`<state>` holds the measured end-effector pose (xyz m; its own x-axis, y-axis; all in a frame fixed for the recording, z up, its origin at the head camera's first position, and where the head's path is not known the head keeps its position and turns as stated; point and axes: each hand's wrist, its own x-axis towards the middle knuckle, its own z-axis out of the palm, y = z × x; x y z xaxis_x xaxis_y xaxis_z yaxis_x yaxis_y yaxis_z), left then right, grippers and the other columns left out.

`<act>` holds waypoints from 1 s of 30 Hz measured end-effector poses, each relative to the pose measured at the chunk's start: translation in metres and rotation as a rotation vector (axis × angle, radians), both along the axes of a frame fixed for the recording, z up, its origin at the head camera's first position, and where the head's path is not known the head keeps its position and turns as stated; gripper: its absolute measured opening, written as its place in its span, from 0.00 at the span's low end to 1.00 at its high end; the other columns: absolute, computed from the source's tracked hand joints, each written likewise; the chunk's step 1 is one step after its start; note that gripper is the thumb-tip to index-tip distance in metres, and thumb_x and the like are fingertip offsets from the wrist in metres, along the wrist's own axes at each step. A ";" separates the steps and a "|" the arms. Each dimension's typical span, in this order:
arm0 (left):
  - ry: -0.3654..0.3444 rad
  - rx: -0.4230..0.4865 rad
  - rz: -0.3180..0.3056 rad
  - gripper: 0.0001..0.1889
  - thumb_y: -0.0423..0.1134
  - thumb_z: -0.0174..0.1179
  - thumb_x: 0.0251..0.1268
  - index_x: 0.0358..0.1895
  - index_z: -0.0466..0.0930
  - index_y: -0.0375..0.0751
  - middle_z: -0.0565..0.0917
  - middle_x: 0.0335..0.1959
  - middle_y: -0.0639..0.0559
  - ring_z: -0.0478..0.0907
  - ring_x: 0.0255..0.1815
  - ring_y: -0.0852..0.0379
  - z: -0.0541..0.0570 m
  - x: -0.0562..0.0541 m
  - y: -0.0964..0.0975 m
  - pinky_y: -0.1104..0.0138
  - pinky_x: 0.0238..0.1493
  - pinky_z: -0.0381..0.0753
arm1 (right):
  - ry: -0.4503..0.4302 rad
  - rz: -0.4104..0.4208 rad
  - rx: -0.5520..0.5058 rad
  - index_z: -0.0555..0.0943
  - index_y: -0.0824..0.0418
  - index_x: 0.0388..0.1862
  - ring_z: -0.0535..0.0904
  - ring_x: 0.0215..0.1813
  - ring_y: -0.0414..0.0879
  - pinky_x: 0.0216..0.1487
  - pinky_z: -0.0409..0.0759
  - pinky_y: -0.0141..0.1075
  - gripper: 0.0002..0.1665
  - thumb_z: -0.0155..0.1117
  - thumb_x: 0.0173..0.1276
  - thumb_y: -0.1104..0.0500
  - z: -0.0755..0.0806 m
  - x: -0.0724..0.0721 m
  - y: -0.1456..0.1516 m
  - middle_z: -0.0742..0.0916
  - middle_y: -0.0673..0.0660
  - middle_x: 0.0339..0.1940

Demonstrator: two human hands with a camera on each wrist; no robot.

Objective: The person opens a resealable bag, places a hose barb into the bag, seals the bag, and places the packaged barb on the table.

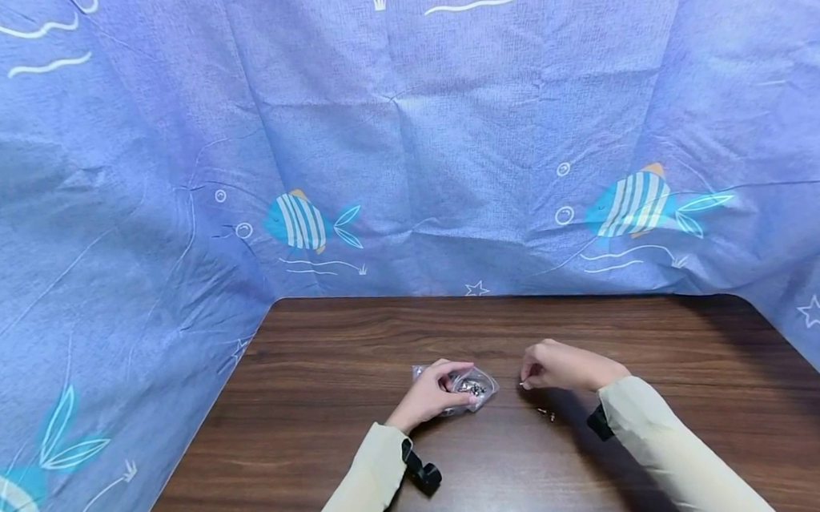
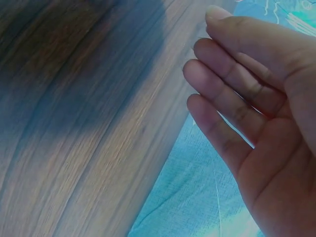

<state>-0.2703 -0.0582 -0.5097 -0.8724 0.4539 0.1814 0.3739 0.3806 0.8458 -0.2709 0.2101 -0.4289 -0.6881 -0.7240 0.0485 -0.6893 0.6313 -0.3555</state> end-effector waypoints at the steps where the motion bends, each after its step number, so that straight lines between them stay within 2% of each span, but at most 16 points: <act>1: -0.001 0.000 0.000 0.28 0.41 0.74 0.50 0.58 0.80 0.45 0.79 0.39 0.48 0.68 0.31 0.62 0.000 0.000 0.000 0.74 0.33 0.69 | -0.004 -0.007 -0.004 0.84 0.58 0.28 0.76 0.29 0.30 0.32 0.78 0.27 0.02 0.70 0.59 0.63 0.000 0.000 -0.001 0.85 0.45 0.27; 7: -0.001 0.005 -0.002 0.28 0.40 0.73 0.50 0.58 0.80 0.45 0.79 0.40 0.47 0.68 0.31 0.62 0.000 0.000 0.000 0.73 0.33 0.69 | -0.007 -0.017 -0.020 0.84 0.58 0.28 0.75 0.29 0.31 0.33 0.77 0.27 0.02 0.68 0.61 0.62 0.001 -0.004 -0.009 0.84 0.45 0.27; 16: 0.000 0.009 0.001 0.28 0.40 0.74 0.49 0.58 0.80 0.45 0.79 0.41 0.47 0.68 0.31 0.62 -0.001 -0.001 0.000 0.73 0.32 0.69 | 0.060 0.030 -0.036 0.83 0.57 0.27 0.74 0.28 0.30 0.32 0.76 0.27 0.04 0.68 0.61 0.61 0.002 -0.009 -0.025 0.83 0.45 0.26; 30: -0.012 0.005 0.000 0.27 0.40 0.73 0.50 0.58 0.80 0.46 0.78 0.39 0.46 0.69 0.31 0.61 0.002 -0.001 0.001 0.74 0.32 0.68 | 0.098 0.054 -0.038 0.83 0.58 0.27 0.77 0.29 0.33 0.34 0.78 0.28 0.04 0.68 0.60 0.63 0.001 -0.015 -0.037 0.83 0.47 0.26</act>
